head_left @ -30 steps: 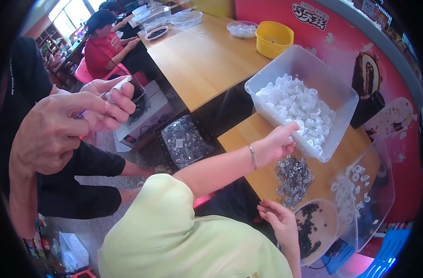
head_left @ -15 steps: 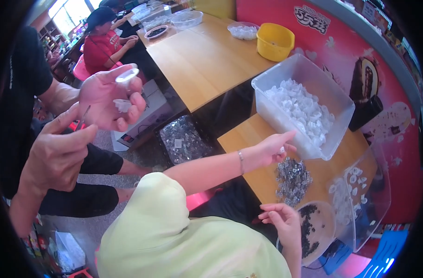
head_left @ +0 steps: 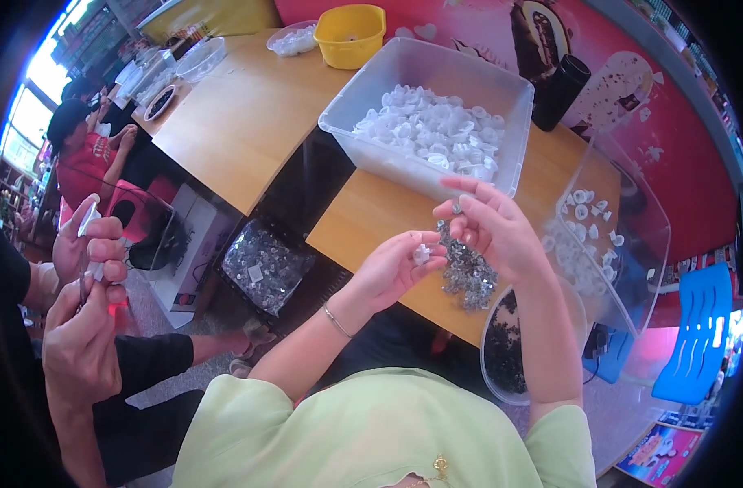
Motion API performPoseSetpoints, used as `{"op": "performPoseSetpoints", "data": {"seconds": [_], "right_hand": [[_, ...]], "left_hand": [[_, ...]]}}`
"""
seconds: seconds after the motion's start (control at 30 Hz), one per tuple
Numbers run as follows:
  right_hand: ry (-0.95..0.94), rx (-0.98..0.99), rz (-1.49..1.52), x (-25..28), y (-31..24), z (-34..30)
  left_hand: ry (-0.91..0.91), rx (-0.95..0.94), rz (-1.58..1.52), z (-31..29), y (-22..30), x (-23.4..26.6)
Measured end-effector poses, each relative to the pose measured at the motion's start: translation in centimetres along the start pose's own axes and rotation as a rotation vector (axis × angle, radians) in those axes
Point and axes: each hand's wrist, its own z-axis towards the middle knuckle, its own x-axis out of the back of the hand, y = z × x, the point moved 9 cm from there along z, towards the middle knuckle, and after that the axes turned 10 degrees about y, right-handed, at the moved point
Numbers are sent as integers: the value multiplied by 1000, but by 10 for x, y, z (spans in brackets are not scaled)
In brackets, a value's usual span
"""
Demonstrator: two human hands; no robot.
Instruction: The person assembles small parts by taking white plastic housings and metal components from containers and piles on the table, inserting the metal components into the plastic housings by hand, and placing the assembled pieces into a clear tray.
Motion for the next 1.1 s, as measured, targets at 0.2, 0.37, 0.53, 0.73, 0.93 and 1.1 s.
{"op": "performPoseSetpoints", "data": {"seconds": [0.2,0.37,0.53,0.73,0.93,1.1], "right_hand": [[-37,-97,215,11,28,-30],[42,-131,303,37,41,-57],[144,-15,263,69,42,-83],[185,139,199,86,41,-98],[392,7,124,86,43,-99],[310,91,68,76,37,-97]], "left_hand": [[-61,-72,-13,-1,1,-4],[-77,-52,-47,-6,0,-23],[-116,-49,63,-9,-10,-29],[-188,-41,101,-16,-18,-43],[-191,-7,34,-16,-26,-50],[-209,-25,56,-17,-25,-52]]}}
